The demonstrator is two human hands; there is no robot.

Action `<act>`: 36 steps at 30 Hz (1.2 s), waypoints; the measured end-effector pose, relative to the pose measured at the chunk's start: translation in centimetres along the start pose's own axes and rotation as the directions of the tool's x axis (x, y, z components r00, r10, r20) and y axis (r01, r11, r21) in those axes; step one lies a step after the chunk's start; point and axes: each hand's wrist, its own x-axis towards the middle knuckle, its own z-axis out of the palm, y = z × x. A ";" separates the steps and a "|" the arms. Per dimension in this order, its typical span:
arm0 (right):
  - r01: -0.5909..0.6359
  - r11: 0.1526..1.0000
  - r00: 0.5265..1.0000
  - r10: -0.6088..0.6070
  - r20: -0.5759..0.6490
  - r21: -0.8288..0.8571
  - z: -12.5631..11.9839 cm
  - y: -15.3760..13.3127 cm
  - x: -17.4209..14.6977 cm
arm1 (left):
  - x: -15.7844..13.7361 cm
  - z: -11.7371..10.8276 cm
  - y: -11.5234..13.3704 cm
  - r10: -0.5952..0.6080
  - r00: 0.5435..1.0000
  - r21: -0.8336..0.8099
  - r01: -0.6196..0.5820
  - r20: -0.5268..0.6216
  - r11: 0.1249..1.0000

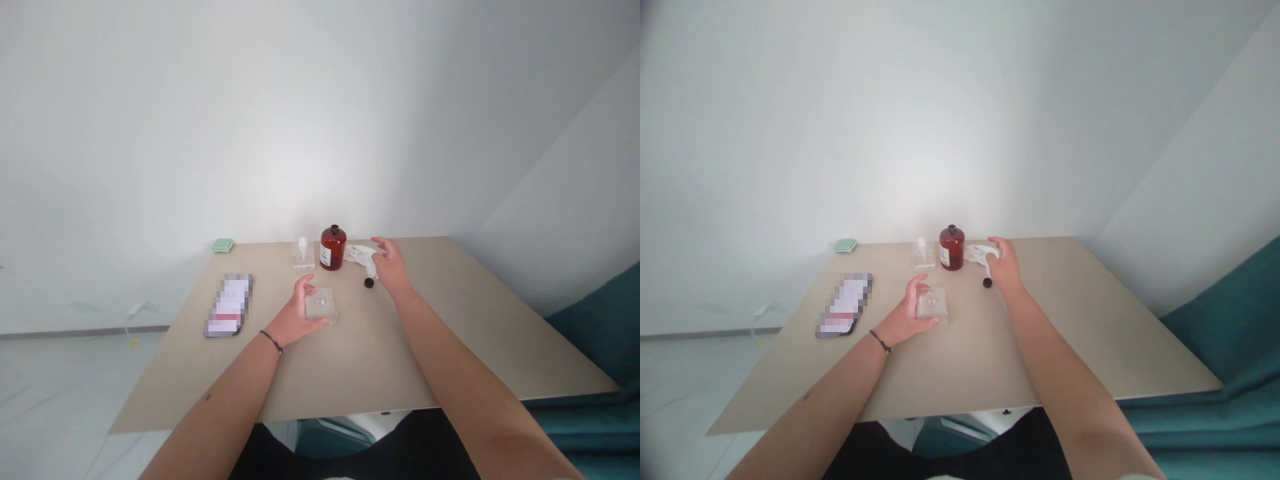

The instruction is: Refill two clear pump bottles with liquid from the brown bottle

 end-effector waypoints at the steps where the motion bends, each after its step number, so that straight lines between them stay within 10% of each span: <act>1: 0.016 0.996 1.000 -0.017 -0.011 -0.092 -1.0 0.6 -0.5 | 0.0 0.0 -0.1 0.003 1.000 -0.004 -0.003 -0.002 1.000; 10: 0.102 0.759 0.951 0.115 0.286 -0.643 -4.0 2.4 -2.7 | 0.0 -0.2 -1.0 0.045 0.999 -0.022 -0.045 0.004 0.999; 20: 0.014 0.711 0.971 0.158 0.179 -0.703 -4.5 1.0 -2.4 | 0.0 -0.2 -1.3 0.050 0.997 -0.090 -0.054 -0.055 0.994; 24: 0.026 0.864 1.000 -0.031 -0.003 -0.503 -3.8 -1.8 -3.7 | 0.1 0.2 -0.7 0.067 0.993 -0.122 -0.078 -0.096 0.989; 27: 0.083 0.996 0.976 -0.073 0.203 -0.040 -1.8 -4.3 -5.3 | 0.0 0.5 -0.1 0.105 0.992 -0.123 -0.113 -0.071 0.986; 30: 0.048 0.965 0.879 -0.164 0.448 0.259 0.1 -6.1 -6.6 | -0.1 0.8 0.4 0.149 0.988 -0.132 -0.152 -0.036 0.980; 36: 0.268 0.916 0.751 -0.393 0.531 0.299 0.9 -7.0 -6.9 | -0.2 1.2 0.1 0.158 0.987 -0.137 -0.158 -0.008 0.978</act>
